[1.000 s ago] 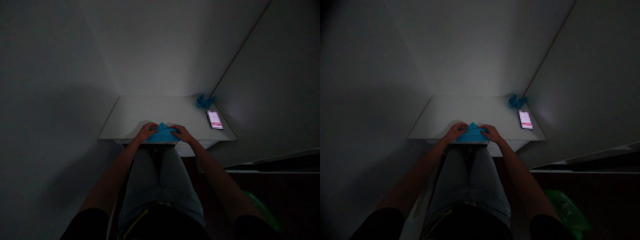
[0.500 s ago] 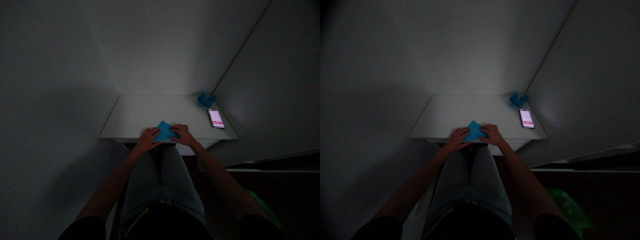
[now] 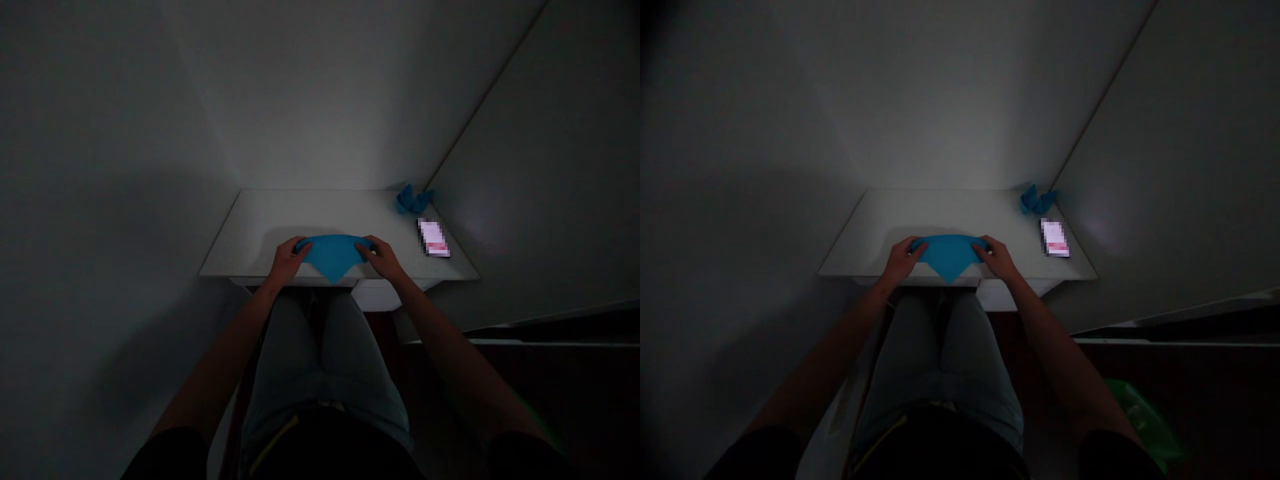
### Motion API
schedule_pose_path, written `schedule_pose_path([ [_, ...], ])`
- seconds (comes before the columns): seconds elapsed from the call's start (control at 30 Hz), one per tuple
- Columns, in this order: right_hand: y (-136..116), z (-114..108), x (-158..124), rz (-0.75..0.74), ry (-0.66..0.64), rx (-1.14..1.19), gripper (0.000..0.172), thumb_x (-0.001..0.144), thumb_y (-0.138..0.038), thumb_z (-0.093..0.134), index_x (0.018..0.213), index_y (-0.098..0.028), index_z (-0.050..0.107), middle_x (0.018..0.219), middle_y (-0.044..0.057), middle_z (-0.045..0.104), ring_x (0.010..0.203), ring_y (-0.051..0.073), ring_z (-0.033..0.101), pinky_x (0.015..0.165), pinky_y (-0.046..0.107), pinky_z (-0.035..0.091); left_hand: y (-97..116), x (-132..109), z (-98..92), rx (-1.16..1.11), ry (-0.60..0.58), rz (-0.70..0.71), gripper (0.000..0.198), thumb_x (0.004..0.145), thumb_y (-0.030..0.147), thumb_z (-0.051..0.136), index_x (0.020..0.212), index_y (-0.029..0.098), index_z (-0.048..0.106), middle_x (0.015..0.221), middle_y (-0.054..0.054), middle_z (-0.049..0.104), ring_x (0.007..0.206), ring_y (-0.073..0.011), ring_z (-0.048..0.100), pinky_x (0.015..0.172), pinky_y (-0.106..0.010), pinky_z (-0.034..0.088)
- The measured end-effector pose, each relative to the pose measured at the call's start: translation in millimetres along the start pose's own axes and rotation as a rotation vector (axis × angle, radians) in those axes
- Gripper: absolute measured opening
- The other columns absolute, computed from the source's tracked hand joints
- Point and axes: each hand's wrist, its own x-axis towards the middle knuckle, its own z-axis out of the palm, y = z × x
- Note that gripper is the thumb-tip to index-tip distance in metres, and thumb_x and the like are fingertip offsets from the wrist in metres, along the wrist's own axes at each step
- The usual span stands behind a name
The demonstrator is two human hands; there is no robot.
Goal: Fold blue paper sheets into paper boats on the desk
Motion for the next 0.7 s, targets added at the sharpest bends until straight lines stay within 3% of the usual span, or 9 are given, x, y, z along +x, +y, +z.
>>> schedule_pose_path([
  [0.1, 10, 5, 12, 0.02, 0.034, -0.006, 0.042, 0.096, -0.065, 0.062, 0.096, -0.023, 0.068, 0.077, 0.001, 0.066, 0.07, 0.02, 0.061, 0.064, 0.032, 0.051, -4, 15, 4.5, 0.013, -0.019, -0.026, 0.033, 0.1, 0.05, 0.061, 0.103, 0.02, 0.074, 0.085, -0.002, 0.071, 0.077, -0.0183, 0.064, 0.074, -0.031, 0.054],
  [0.2, 29, 15, 14, 0.015, 0.029, -0.114, 0.033, 0.096, -0.055, 0.062, 0.102, -0.024, 0.068, 0.08, 0.001, 0.067, 0.071, 0.021, 0.061, 0.067, 0.034, 0.052, -17, 15, 14.8, 0.102, -0.033, 0.002, 0.026, 0.096, 0.039, 0.069, 0.114, 0.021, 0.072, 0.101, -0.006, 0.072, 0.09, -0.0219, 0.067, 0.085, -0.035, 0.056],
  [0.33, 46, 25, 4, -0.077, 0.08, -0.308, 0.046, 0.092, -0.044, 0.068, 0.133, -0.022, 0.066, 0.115, 0.012, 0.073, 0.096, 0.029, 0.067, 0.09, 0.047, 0.055, -30, 0, 26.0, 0.264, 0.004, 0.064, 0.051, 0.086, 0.03, 0.08, 0.134, 0.023, 0.065, 0.131, -0.012, 0.063, 0.117, -0.029, 0.064, 0.103, -0.044, 0.054],
  [0.4, 46, 24, -2, -0.143, 0.07, -0.398, 0.049, 0.093, -0.039, 0.068, 0.139, -0.023, 0.065, 0.135, 0.016, 0.069, 0.116, 0.035, 0.064, 0.101, 0.054, 0.05, -34, -7, 27.0, 0.331, -0.003, 0.12, 0.043, 0.088, 0.029, 0.08, 0.129, 0.023, 0.068, 0.133, -0.013, 0.063, 0.125, -0.0315, 0.061, 0.111, -0.049, 0.05],
  [0.53, 37, 12, -17, -0.28, -0.206, -0.461, 0.031, 0.104, -0.033, 0.056, 0.128, -0.032, 0.074, 0.143, 0.008, 0.07, 0.13, 0.034, 0.062, 0.105, 0.055, 0.044, -40, -18, 20.5, 0.326, -0.202, 0.25, 0.019, 0.1, 0.03, 0.065, 0.116, 0.026, 0.076, 0.127, -0.009, 0.074, 0.125, -0.0274, 0.066, 0.115, -0.049, 0.049],
  [0.7, 35, -10, -34, -0.359, -0.403, -0.447, 0.044, 0.103, -0.048, 0.062, 0.145, -0.035, 0.066, 0.155, 0.006, 0.063, 0.139, 0.034, 0.06, 0.108, 0.054, 0.042, -55, -32, 1.0, 0.317, -0.395, 0.369, 0.048, 0.097, 0.044, 0.071, 0.141, 0.026, 0.067, 0.15, -0.01, 0.066, 0.144, -0.0271, 0.058, 0.128, -0.053, 0.036],
])
